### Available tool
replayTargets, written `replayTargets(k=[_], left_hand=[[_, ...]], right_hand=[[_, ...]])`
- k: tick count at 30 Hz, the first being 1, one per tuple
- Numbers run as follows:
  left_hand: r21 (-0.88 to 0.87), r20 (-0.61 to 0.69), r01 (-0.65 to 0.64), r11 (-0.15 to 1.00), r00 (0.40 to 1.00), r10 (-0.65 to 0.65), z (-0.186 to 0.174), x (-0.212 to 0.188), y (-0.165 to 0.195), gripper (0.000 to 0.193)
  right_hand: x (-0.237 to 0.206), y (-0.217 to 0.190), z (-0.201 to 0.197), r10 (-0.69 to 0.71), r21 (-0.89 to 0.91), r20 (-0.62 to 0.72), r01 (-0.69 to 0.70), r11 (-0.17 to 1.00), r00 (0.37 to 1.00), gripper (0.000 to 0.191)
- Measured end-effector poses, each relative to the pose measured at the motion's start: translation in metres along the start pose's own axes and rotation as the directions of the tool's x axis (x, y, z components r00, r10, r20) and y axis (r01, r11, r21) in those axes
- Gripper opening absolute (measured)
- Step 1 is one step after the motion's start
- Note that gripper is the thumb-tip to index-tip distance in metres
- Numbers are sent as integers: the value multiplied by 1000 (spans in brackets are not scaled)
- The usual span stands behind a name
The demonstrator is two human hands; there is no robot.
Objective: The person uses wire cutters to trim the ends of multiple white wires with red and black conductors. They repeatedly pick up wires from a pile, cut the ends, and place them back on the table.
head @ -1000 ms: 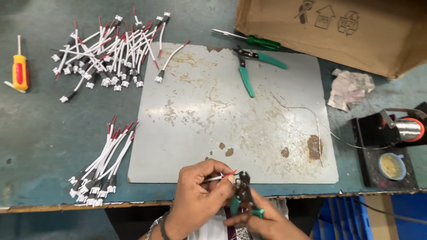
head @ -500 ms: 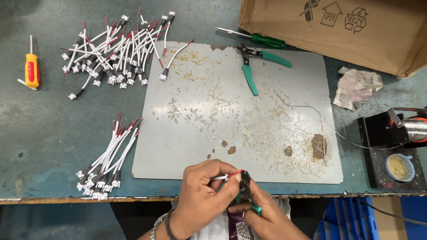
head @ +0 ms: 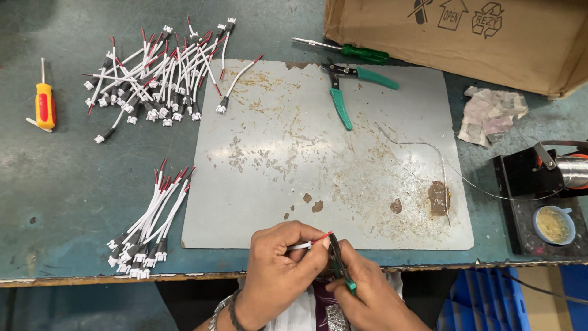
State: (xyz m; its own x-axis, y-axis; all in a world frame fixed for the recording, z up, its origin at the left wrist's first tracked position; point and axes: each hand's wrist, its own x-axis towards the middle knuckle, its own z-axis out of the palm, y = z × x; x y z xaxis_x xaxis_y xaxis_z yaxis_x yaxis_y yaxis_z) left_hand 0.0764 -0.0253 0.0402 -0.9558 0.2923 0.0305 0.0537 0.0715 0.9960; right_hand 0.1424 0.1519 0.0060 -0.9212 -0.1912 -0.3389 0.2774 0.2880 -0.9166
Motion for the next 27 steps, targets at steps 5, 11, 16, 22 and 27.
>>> replayTargets(k=[5, 11, 16, 22, 27], left_hand=[[-136, 47, 41, 990, 998, -35, 2, -1, -2, 8], [-65, 33, 26, 998, 999, -24, 0, -1, -5, 8], [-129, 50, 73, 989, 997, -67, 0, -1, -8, 10], [-70, 29, 46, 996, 999, -44, -1, -2, -13, 11], [-61, 35, 41, 997, 999, -38, -1, -2, -13, 11]], right_hand=[[0, 3, -3, -142, -134, -26, 137, 981, 990, 48], [1, 4, -2, -115, -158, -43, 107, 982, 992, 45], [2, 5, 0, -117, -124, -28, 113, 986, 993, 45], [0, 9, 0, -95, -112, -4, 94, 989, 995, 40], [0, 6, 2, -65, -84, 34, 68, 994, 997, 55]])
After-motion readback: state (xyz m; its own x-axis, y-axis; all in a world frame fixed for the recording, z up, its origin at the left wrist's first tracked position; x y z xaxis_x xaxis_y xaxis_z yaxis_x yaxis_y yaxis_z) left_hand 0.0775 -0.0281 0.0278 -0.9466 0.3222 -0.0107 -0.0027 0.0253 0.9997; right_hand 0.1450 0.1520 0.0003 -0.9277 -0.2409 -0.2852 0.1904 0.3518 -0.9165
